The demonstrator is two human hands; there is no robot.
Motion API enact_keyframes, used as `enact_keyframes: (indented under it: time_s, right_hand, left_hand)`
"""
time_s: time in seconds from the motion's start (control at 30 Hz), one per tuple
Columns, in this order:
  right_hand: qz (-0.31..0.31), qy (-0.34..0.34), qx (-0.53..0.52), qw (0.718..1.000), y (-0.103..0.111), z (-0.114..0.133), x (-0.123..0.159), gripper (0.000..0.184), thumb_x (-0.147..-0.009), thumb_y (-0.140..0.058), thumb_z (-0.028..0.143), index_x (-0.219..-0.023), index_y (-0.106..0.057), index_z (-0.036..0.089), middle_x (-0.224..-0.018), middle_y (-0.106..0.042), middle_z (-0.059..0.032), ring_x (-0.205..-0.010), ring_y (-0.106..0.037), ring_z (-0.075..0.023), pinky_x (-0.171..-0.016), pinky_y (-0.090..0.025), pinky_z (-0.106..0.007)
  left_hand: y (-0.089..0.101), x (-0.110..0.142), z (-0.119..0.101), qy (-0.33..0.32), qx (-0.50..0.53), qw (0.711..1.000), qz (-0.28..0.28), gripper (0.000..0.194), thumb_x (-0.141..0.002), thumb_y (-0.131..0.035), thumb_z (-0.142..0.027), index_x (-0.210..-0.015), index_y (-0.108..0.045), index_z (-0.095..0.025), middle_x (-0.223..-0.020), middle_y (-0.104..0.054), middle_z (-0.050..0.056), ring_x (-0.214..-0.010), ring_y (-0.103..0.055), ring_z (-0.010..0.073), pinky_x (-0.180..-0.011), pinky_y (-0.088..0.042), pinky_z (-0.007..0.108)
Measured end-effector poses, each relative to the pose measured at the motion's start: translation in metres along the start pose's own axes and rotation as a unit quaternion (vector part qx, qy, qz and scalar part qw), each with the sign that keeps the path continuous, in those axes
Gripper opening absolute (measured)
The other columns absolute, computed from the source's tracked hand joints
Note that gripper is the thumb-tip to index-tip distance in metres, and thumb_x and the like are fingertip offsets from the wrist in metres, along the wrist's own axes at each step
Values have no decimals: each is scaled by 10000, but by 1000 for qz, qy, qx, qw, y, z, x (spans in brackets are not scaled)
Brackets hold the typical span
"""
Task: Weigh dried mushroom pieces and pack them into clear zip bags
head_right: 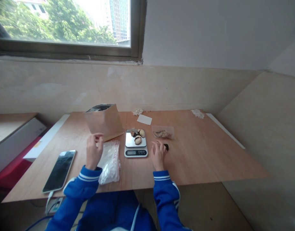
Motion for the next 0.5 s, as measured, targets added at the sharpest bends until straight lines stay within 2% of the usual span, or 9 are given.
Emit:
enact_keyframes:
  time_s: [0.1,0.13,0.2,0.3,0.37,0.43,0.5]
  right_hand:
    - [6,2,0,1000,-6,7,-2,272,-889,-433,242,-1023,-667,213,-1152,-555,-120,-1005,-498,-266,-863,-390,-446]
    - [9,6,-3,1000,-8,10,-3,276,-890,-429,243,-1026,-667,210,-1150,-557,-121,-1000,-498,-265,-861,-392,-443]
    - [20,20,-10,1000,-10,18,-7,280,-896,-422,244,-1030,-664,204,-1157,-558,-124,-1005,-497,-264,-869,-393,-436]
    - [29,33,-14,999,-12,25,-13,280,-899,-417,237,-1040,-655,193,-1169,-557,-128,-1041,-490,-266,-893,-394,-433]
    - [30,32,-14,999,-13,24,-15,278,-896,-418,229,-1044,-650,187,-1152,-563,-130,-1054,-490,-267,-905,-395,-438]
    - [31,28,-14,999,-15,20,-13,272,-890,-423,231,-1028,-652,182,-1118,-575,-134,-1038,-500,-271,-900,-402,-450]
    - [33,24,-18,999,-13,17,-10,262,-883,-434,241,-1005,-657,181,-1089,-585,-138,-1004,-514,-276,-881,-416,-464]
  left_hand:
    - [43,-51,-24,-24,-23,989,-147,254,-899,-450,-239,-1116,-568,-177,-1109,-566,104,-1058,-518,237,-978,-383,418]
    - [54,-66,-31,-29,-29,983,-179,286,-892,-463,-224,-1157,-561,-181,-1150,-554,105,-1111,-502,239,-1017,-348,427]
    - [65,-94,-39,-42,-43,977,-205,318,-883,-479,-209,-1189,-565,-204,-1244,-519,107,-1219,-450,241,-1071,-283,431]
    - [61,-123,-31,-28,-63,979,-190,310,-888,-482,-246,-1178,-589,-225,-1358,-471,104,-1283,-400,257,-1086,-249,446]
    - [45,-133,-18,-12,-80,988,-133,251,-898,-471,-287,-1063,-644,-208,-1353,-496,110,-1319,-360,290,-1094,-219,479]
    - [28,-131,-7,-2,-97,993,-62,247,-907,-456,-308,-918,-669,-184,-1215,-593,123,-1269,-421,304,-1083,-225,502]
    - [21,-118,-3,-1,-103,994,-30,277,-916,-443,-333,-852,-660,-173,-1012,-653,109,-1068,-563,266,-1035,-302,474]
Point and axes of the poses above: each hand's wrist, its own x-axis away from the middle knuckle, its own y-axis out of the back of the hand, z = x × y, the point moved 8 cm from there along -x, towards the middle knuckle
